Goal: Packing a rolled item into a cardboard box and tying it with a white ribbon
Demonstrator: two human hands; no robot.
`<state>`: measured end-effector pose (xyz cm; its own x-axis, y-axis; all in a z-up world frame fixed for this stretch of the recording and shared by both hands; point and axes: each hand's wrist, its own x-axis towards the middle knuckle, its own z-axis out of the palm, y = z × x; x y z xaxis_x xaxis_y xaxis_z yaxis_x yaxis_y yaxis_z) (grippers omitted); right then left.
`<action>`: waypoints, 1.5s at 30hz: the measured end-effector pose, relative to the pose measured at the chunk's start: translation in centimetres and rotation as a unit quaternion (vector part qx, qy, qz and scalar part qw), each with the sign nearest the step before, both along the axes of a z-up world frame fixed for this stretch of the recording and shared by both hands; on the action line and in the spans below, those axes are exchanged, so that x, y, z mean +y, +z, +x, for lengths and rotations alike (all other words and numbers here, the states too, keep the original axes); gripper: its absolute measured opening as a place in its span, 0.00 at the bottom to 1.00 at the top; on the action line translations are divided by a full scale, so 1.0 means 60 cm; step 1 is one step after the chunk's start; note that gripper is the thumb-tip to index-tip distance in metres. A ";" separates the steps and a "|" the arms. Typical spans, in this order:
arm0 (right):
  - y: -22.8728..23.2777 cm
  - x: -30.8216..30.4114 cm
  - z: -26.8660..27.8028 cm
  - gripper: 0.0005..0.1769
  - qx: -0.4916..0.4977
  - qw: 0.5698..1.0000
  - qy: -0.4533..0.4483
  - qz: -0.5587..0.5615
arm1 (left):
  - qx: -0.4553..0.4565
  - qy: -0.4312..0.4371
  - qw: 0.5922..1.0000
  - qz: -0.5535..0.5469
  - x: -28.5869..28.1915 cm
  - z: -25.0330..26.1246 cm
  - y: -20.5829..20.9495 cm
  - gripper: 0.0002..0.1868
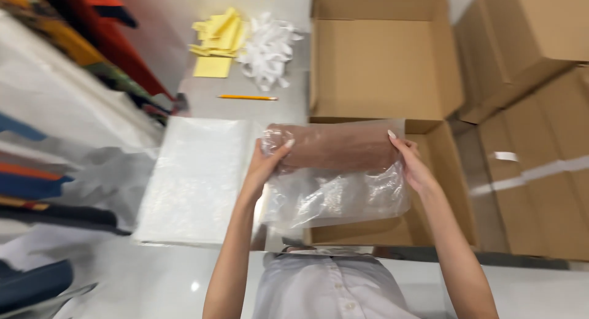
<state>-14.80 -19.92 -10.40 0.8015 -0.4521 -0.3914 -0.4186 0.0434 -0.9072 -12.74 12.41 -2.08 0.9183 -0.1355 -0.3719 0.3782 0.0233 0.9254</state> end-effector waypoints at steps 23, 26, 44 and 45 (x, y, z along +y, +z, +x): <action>-0.129 -0.348 -0.049 0.29 -0.125 0.923 0.073 -0.357 | -0.174 0.060 0.926 0.331 -0.213 0.309 -0.257 0.35; -0.156 -0.362 -0.051 0.32 -0.090 0.946 0.086 -0.298 | -0.121 0.044 0.923 0.362 -0.232 0.427 -0.312 0.40; -0.207 -0.379 -0.047 0.24 0.000 0.940 0.023 -0.341 | -0.319 0.159 0.885 0.299 -0.285 0.201 -0.233 0.23; -0.223 -0.387 -0.042 0.24 -0.004 0.939 0.022 -0.342 | -0.345 0.164 0.881 0.278 -0.279 0.193 -0.249 0.23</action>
